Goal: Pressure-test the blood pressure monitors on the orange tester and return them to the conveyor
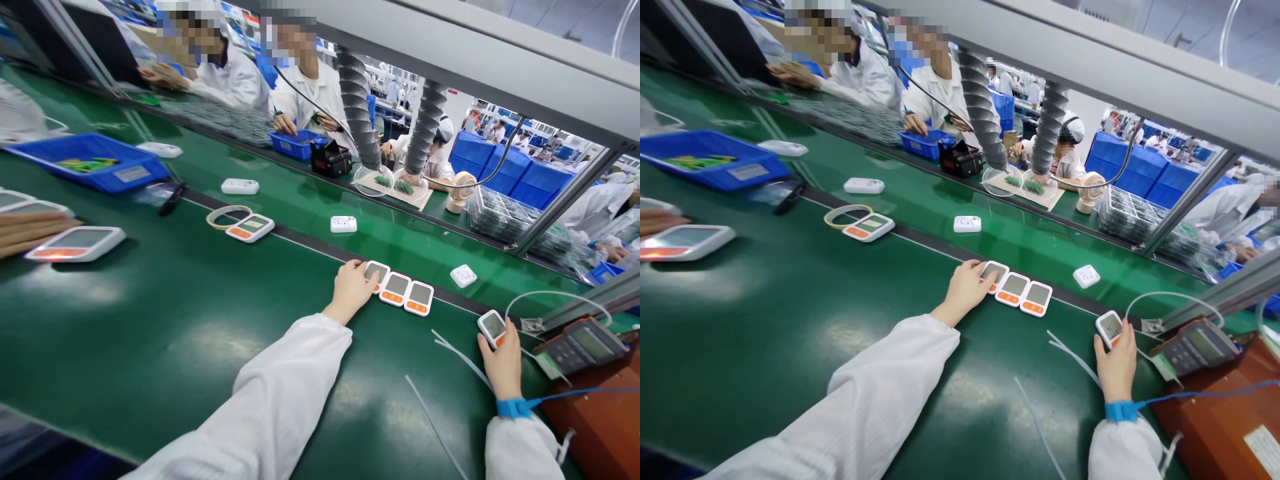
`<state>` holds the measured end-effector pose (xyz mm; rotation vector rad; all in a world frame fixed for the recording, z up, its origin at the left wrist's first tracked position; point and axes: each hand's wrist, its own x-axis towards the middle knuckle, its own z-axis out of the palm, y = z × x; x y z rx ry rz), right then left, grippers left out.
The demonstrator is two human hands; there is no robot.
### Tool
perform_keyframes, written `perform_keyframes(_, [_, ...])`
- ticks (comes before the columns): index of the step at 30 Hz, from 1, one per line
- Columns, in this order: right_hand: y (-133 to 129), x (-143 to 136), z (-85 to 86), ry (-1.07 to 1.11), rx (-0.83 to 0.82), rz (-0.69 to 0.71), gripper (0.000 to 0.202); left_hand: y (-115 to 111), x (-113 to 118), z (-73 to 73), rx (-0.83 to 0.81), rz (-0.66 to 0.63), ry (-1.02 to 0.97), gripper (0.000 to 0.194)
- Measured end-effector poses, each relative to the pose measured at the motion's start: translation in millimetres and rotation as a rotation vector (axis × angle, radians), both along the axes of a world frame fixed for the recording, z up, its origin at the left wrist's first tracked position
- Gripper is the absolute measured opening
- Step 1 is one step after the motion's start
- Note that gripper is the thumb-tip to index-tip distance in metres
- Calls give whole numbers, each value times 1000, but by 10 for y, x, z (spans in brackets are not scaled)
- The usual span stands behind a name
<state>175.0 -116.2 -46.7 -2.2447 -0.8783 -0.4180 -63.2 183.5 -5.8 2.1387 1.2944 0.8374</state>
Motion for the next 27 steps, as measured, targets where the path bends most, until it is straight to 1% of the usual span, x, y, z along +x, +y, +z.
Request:
perform_keyframes(2, [-8,16,-30,16,-24,-44,75,-117,48,48,105,7,-44,47])
perform_keyframes(3, [-9,11,-24,17,-25,-68,75,-220,78,76,162,-34,-103,46])
perform_keyframes(4, [-8,-2,-5,17,-16,-85,76,-355,112,101,205,-120,-182,42])
perform_keyframes(5, [-5,-26,24,21,2,-94,78,-518,146,120,206,-251,-275,36])
perform_keyframes(7, [11,-107,98,56,67,-76,81,-895,211,128,60,-575,-388,27])
perform_keyframes(9, [34,-233,174,130,131,1,80,-1257,263,99,-97,-814,-379,28])
perform_keyframes(11, [56,-385,233,192,155,136,73,-1520,302,52,-277,-942,-366,37])
perform_keyframes(12, [64,-461,252,197,153,207,69,-1601,318,28,-394,-989,-389,44])
perform_keyframes(13, [68,-529,266,189,140,286,66,-1649,331,6,-524,-1015,-439,50])
perform_keyframes(15, [68,-626,277,161,102,439,59,-1668,353,-26,-778,-1028,-568,57])
perform_keyframes(16, [63,-650,277,157,82,517,55,-1654,362,-35,-891,-1006,-619,58])
perform_keyframes(18, [50,-650,269,190,64,640,52,-1607,375,-38,-1081,-912,-656,57])
perform_keyframes(19, [43,-633,265,226,80,658,52,-1584,379,-35,-1162,-865,-648,57])
perform_keyframes(21, [36,-588,260,320,138,592,53,-1548,386,-25,-1289,-794,-643,56])
perform_keyframes(23, [42,-563,266,411,165,496,50,-1529,395,-27,-1354,-766,-675,55])
perform_keyframes(24, [50,-563,273,450,144,490,48,-1525,400,-37,-1371,-756,-700,55])
perform_keyframes(25, [61,-571,281,486,98,526,46,-1524,407,-50,-1384,-743,-723,56])
perform_keyframes(27, [85,-602,297,537,-12,644,42,-1524,417,-79,-1400,-714,-730,58])
